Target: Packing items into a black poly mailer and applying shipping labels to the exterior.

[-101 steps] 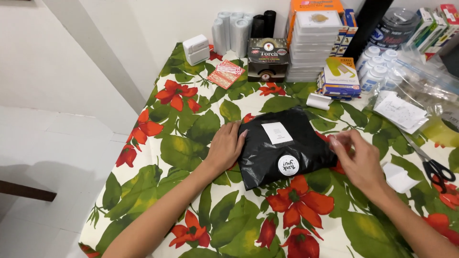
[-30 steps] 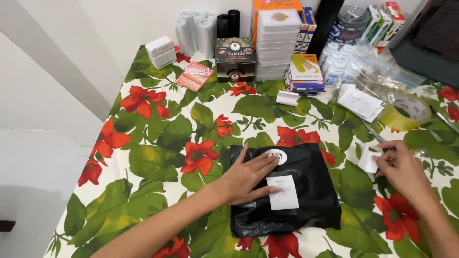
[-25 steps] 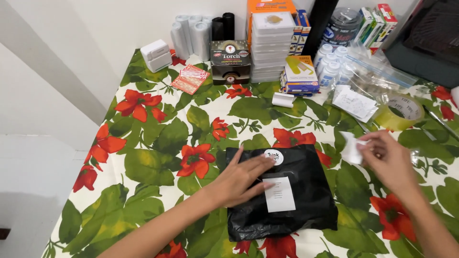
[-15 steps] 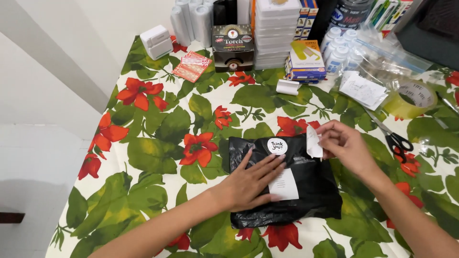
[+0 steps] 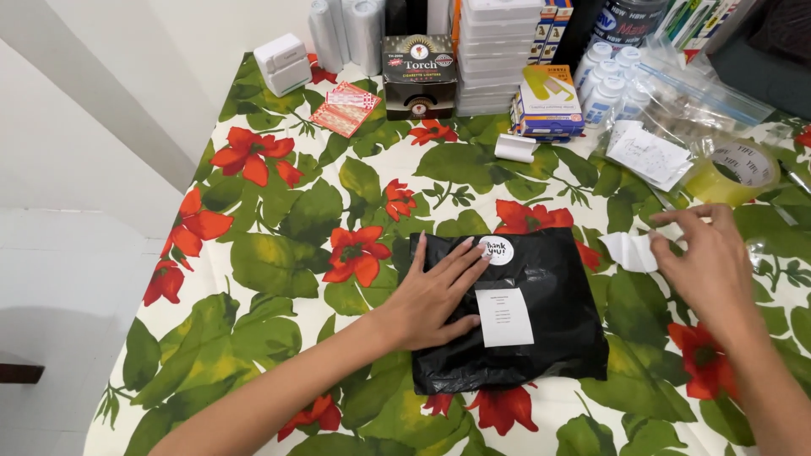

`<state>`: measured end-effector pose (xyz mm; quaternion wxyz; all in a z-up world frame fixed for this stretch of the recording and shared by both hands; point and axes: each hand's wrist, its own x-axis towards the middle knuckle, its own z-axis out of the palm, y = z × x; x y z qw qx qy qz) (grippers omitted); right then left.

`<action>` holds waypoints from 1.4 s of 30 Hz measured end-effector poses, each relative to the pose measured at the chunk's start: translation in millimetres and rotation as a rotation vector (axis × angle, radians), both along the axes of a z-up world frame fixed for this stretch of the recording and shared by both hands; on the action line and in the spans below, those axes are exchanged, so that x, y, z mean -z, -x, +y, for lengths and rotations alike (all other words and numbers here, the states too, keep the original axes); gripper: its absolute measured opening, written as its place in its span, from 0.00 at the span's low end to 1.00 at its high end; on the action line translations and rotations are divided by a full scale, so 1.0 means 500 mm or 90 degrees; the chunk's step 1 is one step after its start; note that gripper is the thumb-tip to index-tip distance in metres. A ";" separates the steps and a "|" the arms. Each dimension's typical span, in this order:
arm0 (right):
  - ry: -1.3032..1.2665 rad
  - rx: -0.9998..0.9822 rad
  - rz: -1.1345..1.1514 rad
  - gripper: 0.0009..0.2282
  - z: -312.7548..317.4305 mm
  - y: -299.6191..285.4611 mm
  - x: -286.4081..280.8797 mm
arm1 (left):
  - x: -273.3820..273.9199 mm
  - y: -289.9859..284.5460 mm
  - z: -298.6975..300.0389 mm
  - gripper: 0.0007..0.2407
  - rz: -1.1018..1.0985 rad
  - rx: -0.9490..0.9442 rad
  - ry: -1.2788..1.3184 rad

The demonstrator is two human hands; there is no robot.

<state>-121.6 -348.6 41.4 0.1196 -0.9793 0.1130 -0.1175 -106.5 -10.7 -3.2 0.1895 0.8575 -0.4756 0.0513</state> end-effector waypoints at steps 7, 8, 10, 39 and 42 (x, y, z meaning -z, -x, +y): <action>-0.502 -0.162 0.323 0.17 0.155 0.058 0.010 | 0.026 -0.011 -0.025 0.29 -0.091 -0.039 0.002; -0.603 -0.178 0.305 0.19 0.162 0.053 0.007 | 0.027 -0.007 -0.028 0.29 -0.072 -0.055 0.023; -0.707 -0.196 0.284 0.22 0.178 0.044 -0.001 | 0.031 0.000 -0.032 0.30 -0.053 -0.072 0.042; 0.134 -1.010 0.047 0.09 0.325 -0.057 0.025 | 0.047 -0.058 0.003 0.45 -0.099 -0.018 -0.023; 0.175 -0.998 0.060 0.06 0.322 -0.070 0.056 | 0.037 -0.058 0.001 0.44 -0.058 -0.006 -0.023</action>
